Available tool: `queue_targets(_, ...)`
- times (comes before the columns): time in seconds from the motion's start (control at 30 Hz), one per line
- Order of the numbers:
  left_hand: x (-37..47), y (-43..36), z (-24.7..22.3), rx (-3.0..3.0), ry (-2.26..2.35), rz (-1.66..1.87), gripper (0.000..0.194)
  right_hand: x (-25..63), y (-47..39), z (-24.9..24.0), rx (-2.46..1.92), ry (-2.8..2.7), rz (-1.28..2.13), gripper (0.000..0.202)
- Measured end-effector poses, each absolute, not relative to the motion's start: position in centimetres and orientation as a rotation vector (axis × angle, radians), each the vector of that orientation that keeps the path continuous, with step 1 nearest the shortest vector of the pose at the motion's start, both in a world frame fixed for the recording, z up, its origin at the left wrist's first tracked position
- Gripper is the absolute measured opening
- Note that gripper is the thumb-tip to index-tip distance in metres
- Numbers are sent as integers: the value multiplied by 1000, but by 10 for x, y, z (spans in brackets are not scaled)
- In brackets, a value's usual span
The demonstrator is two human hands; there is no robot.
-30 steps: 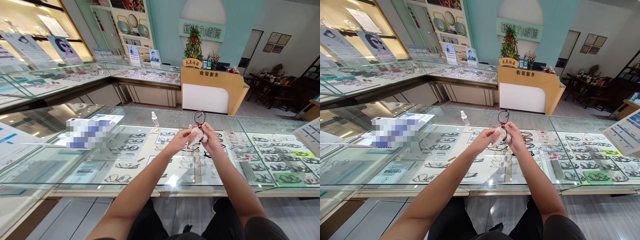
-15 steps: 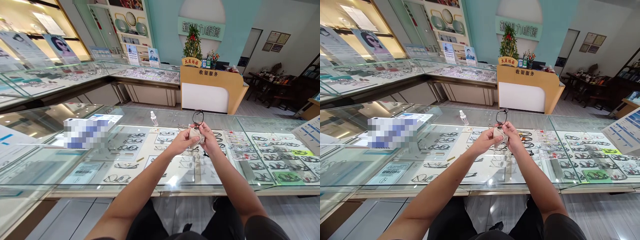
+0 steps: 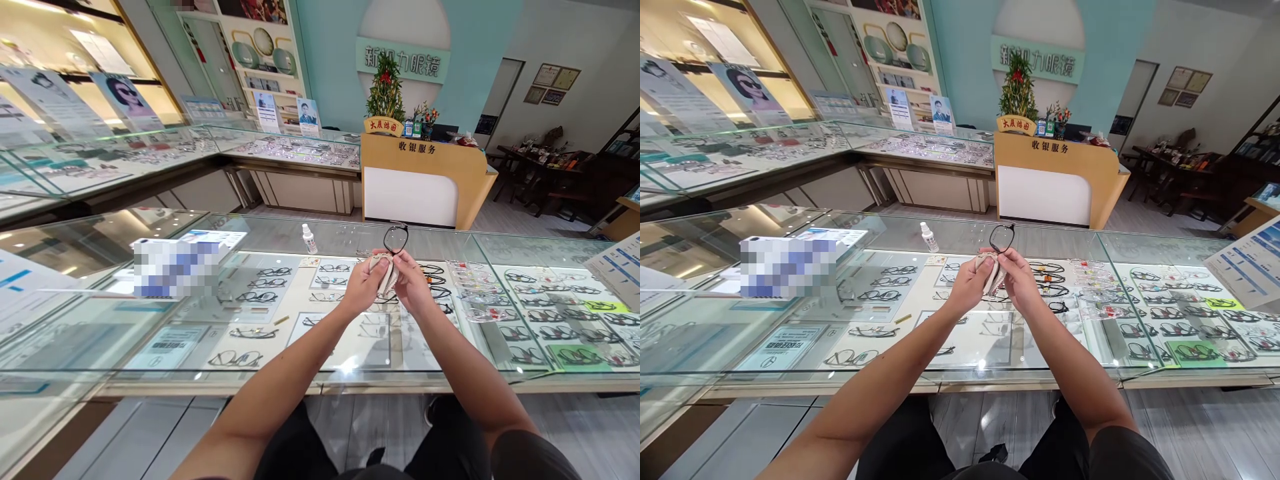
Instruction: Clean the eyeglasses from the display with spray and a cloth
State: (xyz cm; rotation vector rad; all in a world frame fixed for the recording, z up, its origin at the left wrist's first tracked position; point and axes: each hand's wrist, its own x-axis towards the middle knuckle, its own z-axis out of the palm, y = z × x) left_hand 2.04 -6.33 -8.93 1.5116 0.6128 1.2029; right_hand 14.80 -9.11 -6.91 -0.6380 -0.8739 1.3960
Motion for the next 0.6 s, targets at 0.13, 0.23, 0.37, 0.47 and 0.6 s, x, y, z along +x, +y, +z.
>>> queue_targets(0.13,9,-56,-80,1590,547,1044,71,156,-86,-71,-715,-847,1364,43)
queue_targets(0.23,3,-53,-76,1620,488,916,65,162,-81,-72,-677,-843,1374,47)
queue_targets(0.37,5,-54,-78,1541,498,858,63,162,-79,-74,-682,-852,1394,49)
queue_targets(0.47,11,-58,-82,1488,588,951,64,157,-81,-75,-686,-871,1419,49)
queue_targets(0.6,16,-63,-85,1467,584,1023,65,153,-86,-75,-661,-897,1450,49)
